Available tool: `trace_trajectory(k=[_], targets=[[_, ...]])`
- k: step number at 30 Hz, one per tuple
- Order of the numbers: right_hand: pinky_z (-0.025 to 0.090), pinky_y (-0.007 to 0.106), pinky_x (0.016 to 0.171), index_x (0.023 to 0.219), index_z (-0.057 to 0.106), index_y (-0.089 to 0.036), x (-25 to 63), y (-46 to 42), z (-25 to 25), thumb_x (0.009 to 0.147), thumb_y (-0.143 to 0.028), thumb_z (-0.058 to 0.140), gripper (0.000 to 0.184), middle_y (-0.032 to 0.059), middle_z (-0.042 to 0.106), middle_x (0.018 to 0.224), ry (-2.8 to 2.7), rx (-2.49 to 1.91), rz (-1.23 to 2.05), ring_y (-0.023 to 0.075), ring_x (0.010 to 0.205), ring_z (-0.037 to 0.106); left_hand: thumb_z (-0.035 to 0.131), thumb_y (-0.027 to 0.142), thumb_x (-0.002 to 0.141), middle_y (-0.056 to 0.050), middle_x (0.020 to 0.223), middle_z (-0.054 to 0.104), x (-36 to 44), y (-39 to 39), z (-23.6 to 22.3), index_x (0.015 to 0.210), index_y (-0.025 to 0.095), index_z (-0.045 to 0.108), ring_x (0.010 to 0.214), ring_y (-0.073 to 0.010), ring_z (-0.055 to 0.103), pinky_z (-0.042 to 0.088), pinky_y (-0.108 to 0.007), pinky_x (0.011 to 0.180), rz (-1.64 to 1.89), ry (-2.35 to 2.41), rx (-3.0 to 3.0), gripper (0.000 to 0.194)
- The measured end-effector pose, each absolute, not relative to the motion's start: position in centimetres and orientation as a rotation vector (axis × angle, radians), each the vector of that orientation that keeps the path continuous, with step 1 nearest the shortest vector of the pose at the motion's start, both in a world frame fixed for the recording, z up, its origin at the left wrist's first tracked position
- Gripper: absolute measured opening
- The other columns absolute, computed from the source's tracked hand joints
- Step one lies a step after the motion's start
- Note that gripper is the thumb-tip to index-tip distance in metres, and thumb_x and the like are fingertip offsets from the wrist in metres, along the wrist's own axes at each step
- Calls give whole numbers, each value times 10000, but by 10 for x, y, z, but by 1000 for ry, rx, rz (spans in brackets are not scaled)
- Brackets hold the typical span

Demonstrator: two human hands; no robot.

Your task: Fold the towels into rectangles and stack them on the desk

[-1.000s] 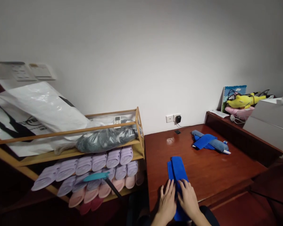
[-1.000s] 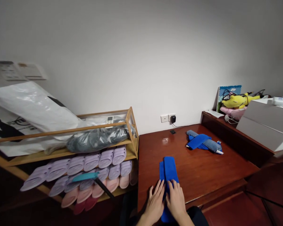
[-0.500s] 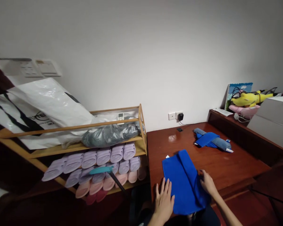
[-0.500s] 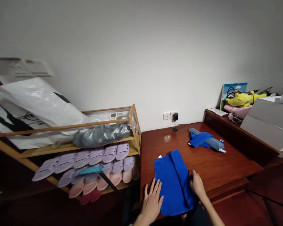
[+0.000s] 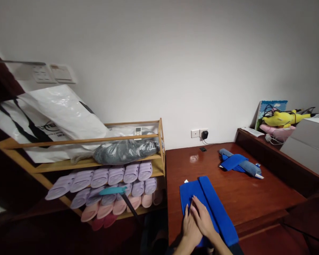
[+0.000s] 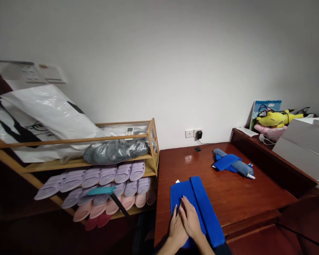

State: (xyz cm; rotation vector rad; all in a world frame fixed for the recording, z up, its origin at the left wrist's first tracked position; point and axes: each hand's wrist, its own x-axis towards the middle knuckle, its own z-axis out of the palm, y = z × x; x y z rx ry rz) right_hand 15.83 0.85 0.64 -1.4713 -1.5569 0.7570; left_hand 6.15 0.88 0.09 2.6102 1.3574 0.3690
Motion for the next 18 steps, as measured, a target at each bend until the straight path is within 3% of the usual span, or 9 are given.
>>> trace_trajectory(k=[5, 11, 18], targets=[[265, 452, 1112, 1341, 442, -259, 206, 9, -1, 886, -509, 381, 522, 59, 403, 1441, -1872, -1677, 459, 225, 1352, 314, 309, 437, 927, -16, 1528, 162, 51, 8, 7, 1450, 242, 69, 1401, -243, 142, 164, -496, 1147, 374, 1402, 2556, 608], [257, 484, 1094, 1317, 478, -259, 279, 11, -4, 876, -496, 404, 506, 80, 443, 1415, -2038, -1876, 16, 247, 1345, 328, 314, 521, 911, -8, 1528, 150, 44, 8, 10, 1443, 249, 38, 1396, -259, 163, 180, -502, 1142, 403, 1424, 2509, 658], [321, 548, 1014, 1316, 456, -349, 353, 8, -7, 878, -428, 351, 457, 54, 350, 1478, -1976, -2100, -32, 248, 1349, 318, 322, 497, 914, 9, 1530, 142, 27, 8, 15, 1449, 284, 55, 1398, -247, 158, 169, -506, 1143, 394, 1387, 2524, 636]])
